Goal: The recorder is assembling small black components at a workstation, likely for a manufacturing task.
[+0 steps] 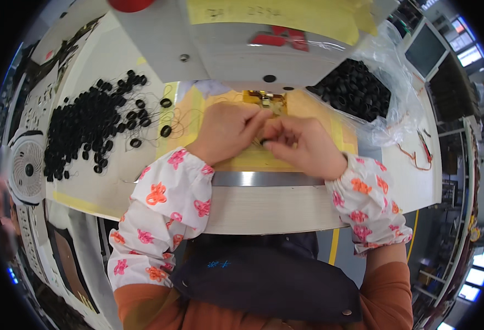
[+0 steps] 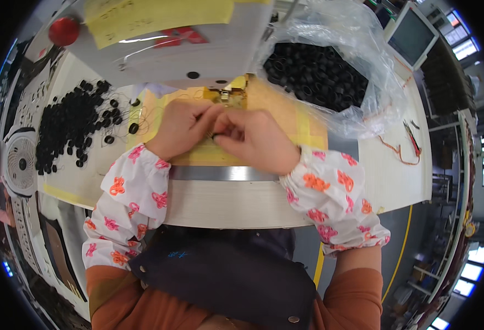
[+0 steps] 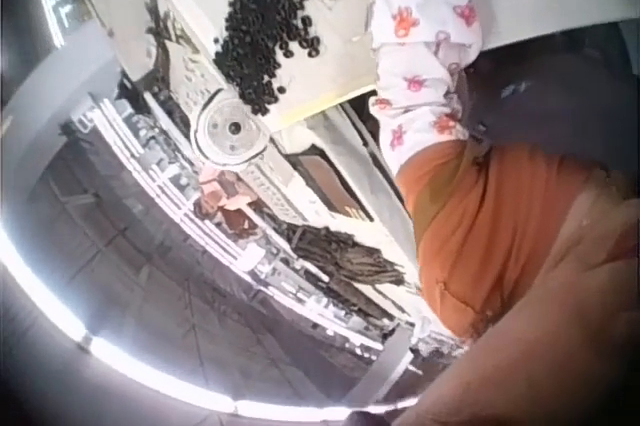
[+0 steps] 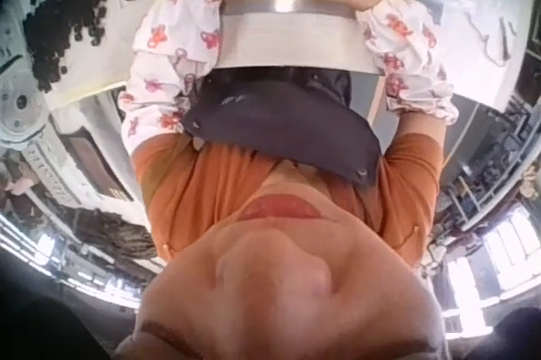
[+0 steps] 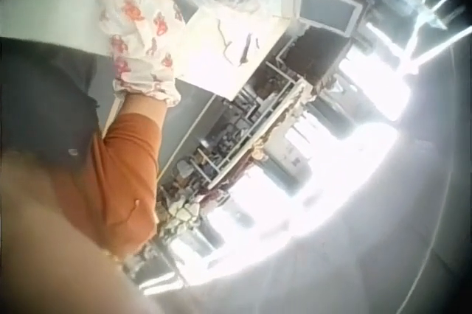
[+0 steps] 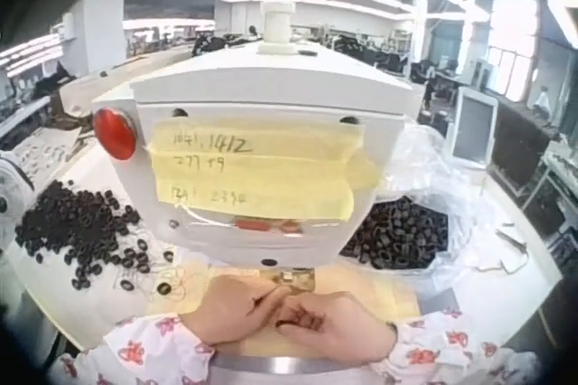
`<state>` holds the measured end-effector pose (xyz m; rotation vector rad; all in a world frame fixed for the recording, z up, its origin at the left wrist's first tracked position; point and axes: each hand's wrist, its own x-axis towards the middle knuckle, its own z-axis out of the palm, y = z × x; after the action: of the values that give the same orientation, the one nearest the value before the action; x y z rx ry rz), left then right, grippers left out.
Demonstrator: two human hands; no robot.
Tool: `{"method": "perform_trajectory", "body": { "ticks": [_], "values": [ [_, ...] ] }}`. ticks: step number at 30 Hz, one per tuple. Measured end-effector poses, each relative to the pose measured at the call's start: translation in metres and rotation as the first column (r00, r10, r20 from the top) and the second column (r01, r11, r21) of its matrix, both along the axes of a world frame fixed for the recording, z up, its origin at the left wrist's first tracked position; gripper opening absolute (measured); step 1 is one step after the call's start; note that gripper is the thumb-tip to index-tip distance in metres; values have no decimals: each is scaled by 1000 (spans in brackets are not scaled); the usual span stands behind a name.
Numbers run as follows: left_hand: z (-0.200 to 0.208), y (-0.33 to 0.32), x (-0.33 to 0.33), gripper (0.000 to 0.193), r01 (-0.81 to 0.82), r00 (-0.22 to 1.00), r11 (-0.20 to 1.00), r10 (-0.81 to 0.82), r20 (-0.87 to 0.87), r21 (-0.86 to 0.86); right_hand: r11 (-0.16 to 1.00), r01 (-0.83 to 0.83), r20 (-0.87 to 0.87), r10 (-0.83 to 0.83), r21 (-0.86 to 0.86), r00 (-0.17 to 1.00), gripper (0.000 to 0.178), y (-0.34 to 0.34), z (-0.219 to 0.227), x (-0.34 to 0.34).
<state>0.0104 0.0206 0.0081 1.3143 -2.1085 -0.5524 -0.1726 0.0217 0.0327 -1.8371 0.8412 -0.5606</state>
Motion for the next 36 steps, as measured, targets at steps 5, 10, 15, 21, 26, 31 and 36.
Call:
{"method": "perform_trajectory", "body": {
  "ticks": [5,10,15,21,26,31,36],
  "values": [
    [3,3,-6,14,-92,988,996,94,-126,19,947,84,37,-101,310,994,16,-42,-6,-3],
    [8,1,-5,15,-102,987,969,126,-95,227,936,89,78,-122,340,989,16,-41,-11,-4],
    [-3,-4,-8,17,-150,988,988,149,-43,-23,819,353,189,-299,-452,935,12,-32,-31,2],
    [-2,-11,-13,25,-257,965,965,253,66,55,721,369,163,-341,-587,926,11,-38,-41,6],
    [-1,-16,-13,31,-333,934,937,312,175,103,762,407,175,-372,-504,912,7,-39,-37,5],
    [0,-14,-12,30,-338,941,926,328,83,169,768,406,157,-381,-495,911,6,-38,-35,7],
    [-12,-19,-4,28,-275,960,953,279,-14,129,767,402,154,-378,-500,913,7,-37,-33,8]
  ]
}}
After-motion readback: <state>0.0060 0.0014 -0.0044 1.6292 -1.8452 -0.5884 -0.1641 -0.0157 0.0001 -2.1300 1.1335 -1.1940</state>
